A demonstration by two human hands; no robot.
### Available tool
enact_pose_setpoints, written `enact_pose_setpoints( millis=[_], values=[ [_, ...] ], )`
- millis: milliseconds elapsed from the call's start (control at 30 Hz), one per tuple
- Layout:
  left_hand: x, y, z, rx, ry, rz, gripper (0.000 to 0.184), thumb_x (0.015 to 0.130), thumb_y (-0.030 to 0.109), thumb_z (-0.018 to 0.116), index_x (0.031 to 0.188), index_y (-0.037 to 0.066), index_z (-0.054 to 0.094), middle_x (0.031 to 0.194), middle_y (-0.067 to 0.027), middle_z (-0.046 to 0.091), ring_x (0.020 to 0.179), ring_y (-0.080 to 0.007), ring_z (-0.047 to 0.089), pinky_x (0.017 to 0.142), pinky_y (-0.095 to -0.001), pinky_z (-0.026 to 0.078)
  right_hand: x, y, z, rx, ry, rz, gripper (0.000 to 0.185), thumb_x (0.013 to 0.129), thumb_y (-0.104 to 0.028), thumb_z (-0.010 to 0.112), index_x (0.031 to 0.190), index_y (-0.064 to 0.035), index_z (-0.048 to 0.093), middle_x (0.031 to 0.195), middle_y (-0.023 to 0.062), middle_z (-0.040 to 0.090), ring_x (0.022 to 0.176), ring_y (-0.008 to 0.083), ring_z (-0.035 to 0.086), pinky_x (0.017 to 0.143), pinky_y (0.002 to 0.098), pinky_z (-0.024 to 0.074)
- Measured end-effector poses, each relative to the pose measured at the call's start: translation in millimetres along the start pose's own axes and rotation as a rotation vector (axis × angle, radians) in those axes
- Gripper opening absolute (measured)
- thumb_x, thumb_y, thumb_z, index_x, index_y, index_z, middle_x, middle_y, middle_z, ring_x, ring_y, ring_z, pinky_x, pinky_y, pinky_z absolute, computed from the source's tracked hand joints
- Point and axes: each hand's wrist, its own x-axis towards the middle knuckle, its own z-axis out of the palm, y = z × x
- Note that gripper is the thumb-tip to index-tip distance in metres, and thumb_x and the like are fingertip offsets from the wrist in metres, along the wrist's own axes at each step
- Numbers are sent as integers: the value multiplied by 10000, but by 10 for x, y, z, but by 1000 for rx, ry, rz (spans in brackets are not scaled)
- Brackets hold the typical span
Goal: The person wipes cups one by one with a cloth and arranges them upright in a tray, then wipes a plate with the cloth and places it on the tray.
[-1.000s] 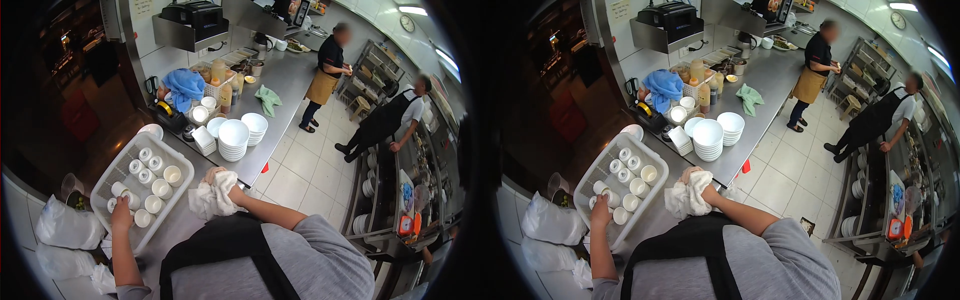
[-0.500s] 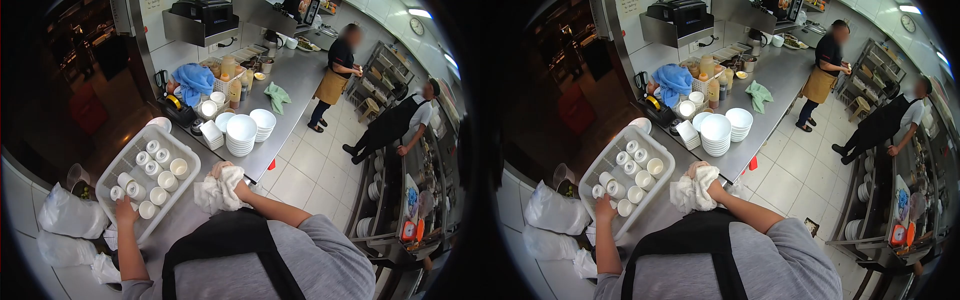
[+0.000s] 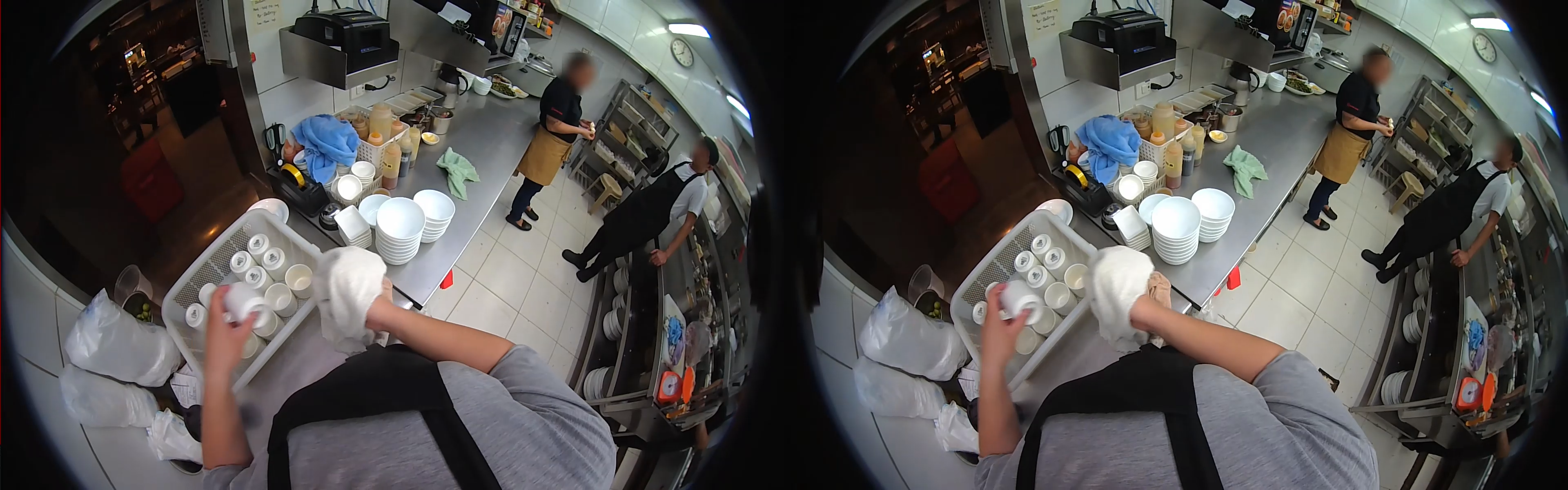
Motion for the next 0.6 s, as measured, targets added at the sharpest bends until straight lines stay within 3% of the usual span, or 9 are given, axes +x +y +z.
enact_pose_setpoints(
  millis=[67,100,167,233,300,400,467,533,600],
  values=[
    [-148,56,442,2,-76,174,687,701,70,732,1300,35,395,1252,-182,487,1135,-303,519,881,-387,478,219,-105,278,-422,254,-350,100,619,-161,615,641,-65,597,660,128,573,625,323,587,562,409,457],
    [-215,73,620,134,-94,303,666,726,50,709,1306,35,383,1260,-166,488,1151,-277,508,877,-373,487,219,-566,13,-534,-165,-274,135,710,-153,626,787,-41,632,762,134,614,702,312,617,627,412,487],
    [-263,102,693,264,-106,438,644,751,31,687,1312,34,370,1269,-150,490,1167,-252,497,873,-359,496,81,465,1062,246,170,-265,291,832,-197,640,1055,-15,596,942,103,641,817,247,642,715,377,518],
    [-269,169,644,-34,-379,189,706,759,87,715,1352,19,340,1310,-173,450,1192,-266,481,899,-357,475,-60,408,799,586,92,-244,336,868,-215,632,1129,-14,569,998,89,641,852,220,644,737,359,524],
    [-213,37,623,-195,-462,167,703,763,62,701,1361,16,333,1326,-160,441,1209,-262,469,928,-345,456,-72,324,666,1296,-192,452,272,895,-220,605,1095,-37,583,978,60,643,840,181,643,723,339,531],
    [-74,-269,765,-404,-532,243,609,880,119,609,1393,20,295,1368,-132,405,1265,-240,414,1013,-337,388,-33,247,575,1593,-172,631,238,913,-248,588,1052,-55,595,968,72,649,840,184,643,722,340,538],
    [-74,-298,906,-1029,-277,126,549,970,261,498,1408,24,267,1381,-132,385,1277,-219,392,1034,-347,362,18,128,492,1723,-133,737,230,923,-266,576,1029,-64,602,963,79,653,845,192,643,726,348,541],
    [-195,-534,1041,-1030,-315,20,568,1001,360,404,1419,15,236,1395,-136,373,1290,-198,370,1051,-349,335,34,121,384,1816,-126,804,225,941,-270,539,1036,-75,598,974,88,651,864,216,638,749,378,540],
    [-282,-627,1092,-341,-609,58,614,964,323,509,1438,43,238,1402,-137,368,1191,-154,446,907,-312,452,37,161,289,1855,-140,823,222,957,-269,506,1048,-85,591,985,92,646,877,240,632,769,410,537]
  ],
)
